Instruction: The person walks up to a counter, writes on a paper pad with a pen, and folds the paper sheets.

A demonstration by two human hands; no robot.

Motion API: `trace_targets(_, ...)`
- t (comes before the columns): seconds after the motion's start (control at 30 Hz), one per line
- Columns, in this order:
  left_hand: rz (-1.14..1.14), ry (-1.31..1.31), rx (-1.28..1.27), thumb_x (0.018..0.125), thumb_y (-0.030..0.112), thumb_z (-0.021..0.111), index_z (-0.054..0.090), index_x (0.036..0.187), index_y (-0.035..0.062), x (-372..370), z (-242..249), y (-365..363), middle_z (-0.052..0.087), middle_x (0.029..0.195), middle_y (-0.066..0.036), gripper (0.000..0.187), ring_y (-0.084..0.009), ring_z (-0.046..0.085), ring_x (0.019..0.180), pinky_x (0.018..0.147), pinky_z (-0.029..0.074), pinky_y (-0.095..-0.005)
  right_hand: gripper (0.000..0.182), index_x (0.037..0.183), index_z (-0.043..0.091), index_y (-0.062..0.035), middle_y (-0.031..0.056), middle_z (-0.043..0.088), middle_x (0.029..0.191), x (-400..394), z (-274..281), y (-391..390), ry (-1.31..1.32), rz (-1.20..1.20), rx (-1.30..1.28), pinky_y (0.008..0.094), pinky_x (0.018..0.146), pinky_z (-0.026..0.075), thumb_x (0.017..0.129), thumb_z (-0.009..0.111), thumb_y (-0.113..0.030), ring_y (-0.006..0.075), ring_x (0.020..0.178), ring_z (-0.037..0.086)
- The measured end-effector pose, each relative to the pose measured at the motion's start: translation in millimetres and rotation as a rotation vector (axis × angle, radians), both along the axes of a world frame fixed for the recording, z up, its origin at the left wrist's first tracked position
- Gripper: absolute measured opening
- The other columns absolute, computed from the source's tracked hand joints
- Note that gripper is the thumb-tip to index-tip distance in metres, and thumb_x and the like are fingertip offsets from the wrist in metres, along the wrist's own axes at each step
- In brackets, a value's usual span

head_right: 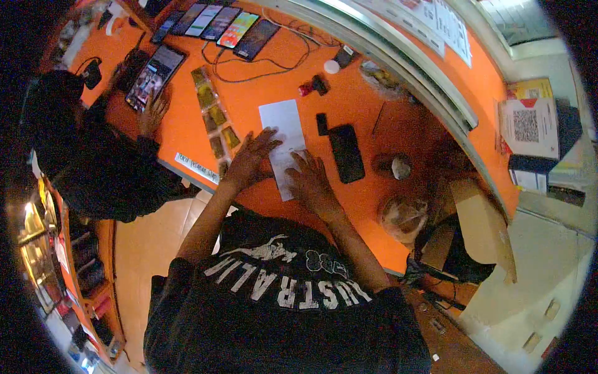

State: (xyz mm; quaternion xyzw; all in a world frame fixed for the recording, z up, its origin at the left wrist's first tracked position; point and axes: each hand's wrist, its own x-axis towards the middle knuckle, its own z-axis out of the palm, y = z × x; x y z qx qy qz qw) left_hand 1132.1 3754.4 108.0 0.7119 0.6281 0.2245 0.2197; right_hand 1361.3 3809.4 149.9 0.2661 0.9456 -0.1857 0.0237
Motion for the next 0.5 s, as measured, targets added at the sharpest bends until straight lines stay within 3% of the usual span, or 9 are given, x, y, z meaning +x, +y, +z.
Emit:
trace_targets(0.07, -0.001, 0.006, -0.018, 0.065, 0.032, 0.087, 0.045, 0.145, 0.0134, -2, -2, -2, 0.031, 0.159, -0.008, 0.092, -0.0267, 0.026, 0.149, 0.121, 0.019, -0.0563, 0.035, 0.114, 0.067, -0.0085, 0.0171, 0.042, 0.150, 0, 0, 9, -0.038, 0.029, -0.050, 0.0589, 0.114, 0.027, 0.084, 0.073, -0.025, 0.0413, 0.141, 0.033)
trace_targets(0.13, -0.011, -0.010, 0.028, 0.063, 0.033, 0.089, 0.042, 0.147, 0.0131, -1, -7, -1, 0.029, 0.160, -0.008, 0.098, -0.0265, 0.026, 0.149, 0.121, 0.018, -0.0560, 0.020, 0.107, 0.069, -0.0060, 0.0187, 0.059, 0.133, -3, 5, 19, 0.089, 0.052, -0.106, 0.0502, 0.107, 0.040, 0.090, 0.064, -0.016, 0.0380, 0.128, 0.051)
trace_targets(0.17, -0.009, -0.014, 0.030, 0.063, 0.033, 0.089, 0.042, 0.147, 0.0131, -1, -7, -1, 0.029, 0.160, -0.008, 0.098, -0.0265, 0.026, 0.149, 0.121, 0.018, -0.0560, 0.020, 0.107, 0.069, -0.0060, 0.0187, 0.059, 0.133, -7, 11, 23, 0.085, 0.054, -0.103, 0.0502, 0.107, 0.040, 0.090, 0.064, -0.016, 0.0380, 0.128, 0.051)
trace_targets(0.23, 0.005, -0.052, -0.003, 0.063, 0.034, 0.089, 0.039, 0.149, 0.0130, -1, -5, -2, 0.026, 0.161, -0.008, 0.102, -0.0268, 0.025, 0.150, 0.122, 0.016, -0.0552, 0.019, 0.108, 0.069, -0.0041, 0.0181, 0.069, 0.111, -17, 29, 32, 0.201, -0.060, -0.251, 0.0428, 0.092, 0.051, 0.094, 0.062, -0.016, 0.0344, 0.107, 0.066)
trace_targets(0.27, 0.010, -0.053, -0.002, 0.063, 0.034, 0.089, 0.039, 0.149, 0.0130, -1, -4, -2, 0.026, 0.161, -0.008, 0.102, -0.0268, 0.025, 0.150, 0.122, 0.016, -0.0552, 0.019, 0.108, 0.069, -0.0041, 0.0181, 0.069, 0.111, -21, 36, 37, 0.200, -0.054, -0.251, 0.0428, 0.092, 0.051, 0.094, 0.062, -0.016, 0.0344, 0.107, 0.066)
trace_targets(0.33, 0.002, -0.033, -0.063, 0.063, 0.035, 0.089, 0.034, 0.152, 0.0132, -2, -1, 0, 0.024, 0.162, -0.008, 0.106, -0.0260, 0.022, 0.151, 0.123, 0.015, -0.0541, 0.019, 0.105, 0.070, -0.0029, 0.0174, 0.071, 0.098, -25, 44, 51, 0.152, -0.068, -0.258, 0.0412, 0.077, 0.055, 0.096, 0.063, -0.018, 0.0324, 0.090, 0.070)
trace_targets(0.43, -0.025, 0.021, -0.082, 0.062, 0.043, 0.088, 0.025, 0.156, 0.0149, -2, -6, 1, 0.017, 0.165, -0.009, 0.117, -0.0275, 0.017, 0.152, 0.123, 0.012, -0.0555, 0.023, 0.100, 0.071, -0.0016, 0.0163, 0.072, 0.091, -29, 26, 81, 0.336, -0.090, -0.327, 0.0376, 0.072, 0.054, 0.096, 0.065, -0.023, 0.0261, 0.082, 0.071)
trace_targets(0.5, -0.002, 0.031, -0.101, 0.062, 0.040, 0.089, 0.026, 0.155, 0.0137, 1, -2, 2, 0.018, 0.164, -0.008, 0.116, -0.0257, 0.017, 0.152, 0.123, 0.012, -0.0542, 0.024, 0.099, 0.071, -0.0010, 0.0155, 0.071, 0.088, -40, 42, 103, 0.275, -0.159, -0.380, 0.0364, 0.071, 0.053, 0.096, 0.065, -0.024, 0.0233, 0.079, 0.069)
